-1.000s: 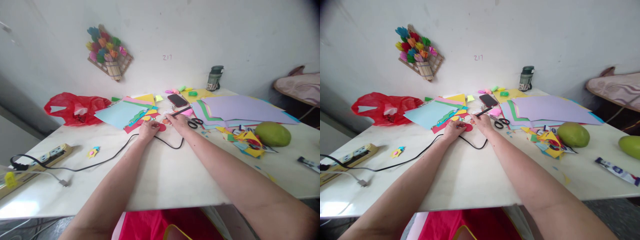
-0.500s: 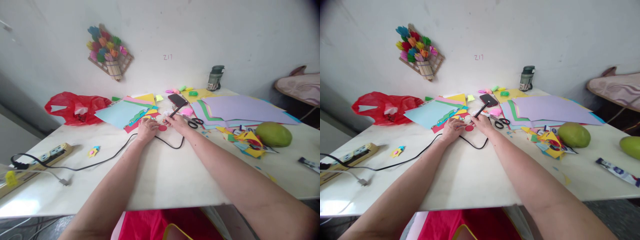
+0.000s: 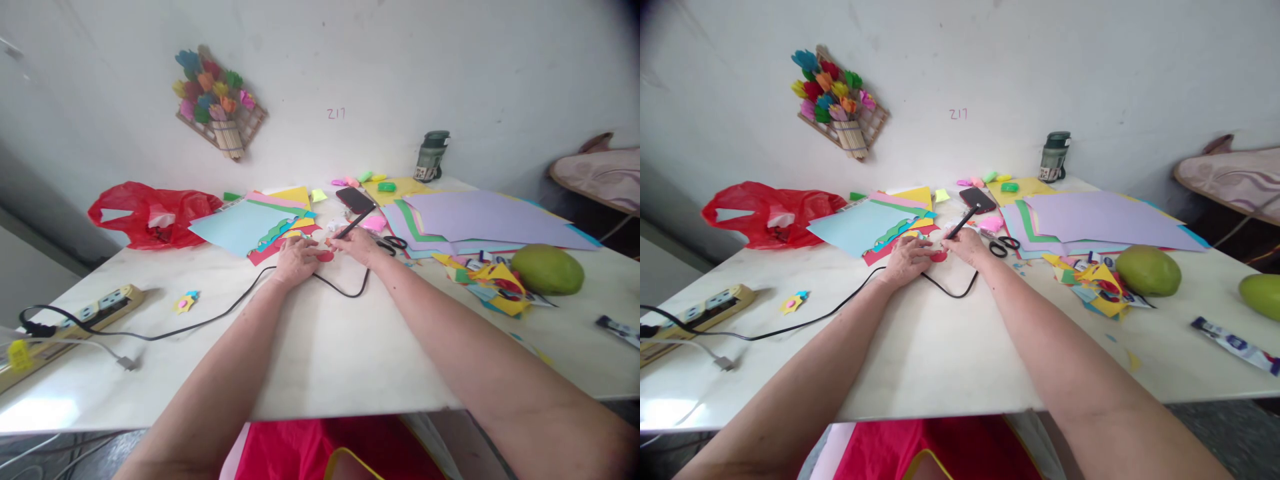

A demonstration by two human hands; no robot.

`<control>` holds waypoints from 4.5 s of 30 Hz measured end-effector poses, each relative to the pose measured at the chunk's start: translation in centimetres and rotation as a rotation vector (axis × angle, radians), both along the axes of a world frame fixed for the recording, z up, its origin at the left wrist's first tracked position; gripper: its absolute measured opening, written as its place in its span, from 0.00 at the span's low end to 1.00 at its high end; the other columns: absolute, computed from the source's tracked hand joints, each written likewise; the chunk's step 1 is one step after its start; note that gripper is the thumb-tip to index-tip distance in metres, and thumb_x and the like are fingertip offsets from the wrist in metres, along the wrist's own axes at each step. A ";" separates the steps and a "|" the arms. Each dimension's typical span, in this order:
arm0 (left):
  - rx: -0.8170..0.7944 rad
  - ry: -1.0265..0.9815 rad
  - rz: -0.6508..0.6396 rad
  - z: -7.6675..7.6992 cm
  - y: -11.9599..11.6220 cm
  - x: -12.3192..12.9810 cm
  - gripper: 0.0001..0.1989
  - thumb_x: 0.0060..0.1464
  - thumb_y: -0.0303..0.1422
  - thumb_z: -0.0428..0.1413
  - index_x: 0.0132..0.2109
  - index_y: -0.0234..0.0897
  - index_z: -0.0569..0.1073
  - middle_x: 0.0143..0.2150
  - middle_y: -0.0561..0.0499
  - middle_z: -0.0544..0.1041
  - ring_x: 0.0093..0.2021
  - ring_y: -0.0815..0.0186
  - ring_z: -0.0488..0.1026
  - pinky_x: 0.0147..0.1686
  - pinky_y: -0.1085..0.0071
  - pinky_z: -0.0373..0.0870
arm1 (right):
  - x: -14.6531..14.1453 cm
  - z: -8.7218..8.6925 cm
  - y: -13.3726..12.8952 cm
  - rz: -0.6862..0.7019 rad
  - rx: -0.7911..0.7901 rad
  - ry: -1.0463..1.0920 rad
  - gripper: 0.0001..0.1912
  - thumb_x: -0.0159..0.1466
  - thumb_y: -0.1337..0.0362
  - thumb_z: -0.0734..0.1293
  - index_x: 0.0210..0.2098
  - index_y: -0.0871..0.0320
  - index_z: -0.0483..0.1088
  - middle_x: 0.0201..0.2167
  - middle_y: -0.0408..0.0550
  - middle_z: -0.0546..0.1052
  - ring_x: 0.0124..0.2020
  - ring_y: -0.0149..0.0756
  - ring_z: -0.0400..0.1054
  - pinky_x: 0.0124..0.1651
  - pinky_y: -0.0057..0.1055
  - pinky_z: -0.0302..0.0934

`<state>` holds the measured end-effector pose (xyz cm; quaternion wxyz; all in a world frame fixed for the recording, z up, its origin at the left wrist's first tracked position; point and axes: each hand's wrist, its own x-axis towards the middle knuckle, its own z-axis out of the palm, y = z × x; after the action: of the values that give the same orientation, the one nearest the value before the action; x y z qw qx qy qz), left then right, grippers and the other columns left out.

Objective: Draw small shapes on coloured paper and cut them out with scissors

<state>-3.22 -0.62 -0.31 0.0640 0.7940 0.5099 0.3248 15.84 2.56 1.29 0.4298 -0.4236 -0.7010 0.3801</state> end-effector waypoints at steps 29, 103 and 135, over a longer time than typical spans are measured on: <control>-0.097 0.021 -0.134 1.1 -1.2 0.0 0.16 0.46 0.25 0.57 0.38 0.51 0.83 0.45 0.56 0.81 0.57 0.51 0.63 0.62 0.54 0.51 | 0.5 -0.7 0.5 0.032 0.054 -0.213 0.08 0.52 0.60 0.70 0.24 0.58 0.74 0.21 0.41 0.71 0.26 0.32 0.64 0.32 0.28 0.59; -0.249 0.210 -0.045 2.3 -1.9 0.0 0.21 0.51 0.27 0.53 0.49 0.52 0.79 0.54 0.64 0.76 0.62 0.55 0.60 0.67 0.53 0.46 | 0.1 -0.3 0.2 0.003 0.169 -0.425 0.09 0.57 0.62 0.69 0.28 0.62 0.76 0.24 0.44 0.73 0.27 0.31 0.63 0.31 0.27 0.55; -0.229 0.215 -0.056 2.4 -1.9 0.1 0.22 0.50 0.27 0.53 0.49 0.54 0.79 0.55 0.63 0.76 0.61 0.55 0.62 0.66 0.53 0.50 | 0.0 -0.6 0.5 -0.020 0.119 -0.382 0.05 0.58 0.66 0.68 0.30 0.61 0.76 0.28 0.47 0.78 0.31 0.35 0.70 0.35 0.28 0.62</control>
<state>-3.12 -2.56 2.05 0.1081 0.8255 0.5253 0.1761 15.89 3.05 0.72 0.3171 -0.4686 -0.7868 0.2466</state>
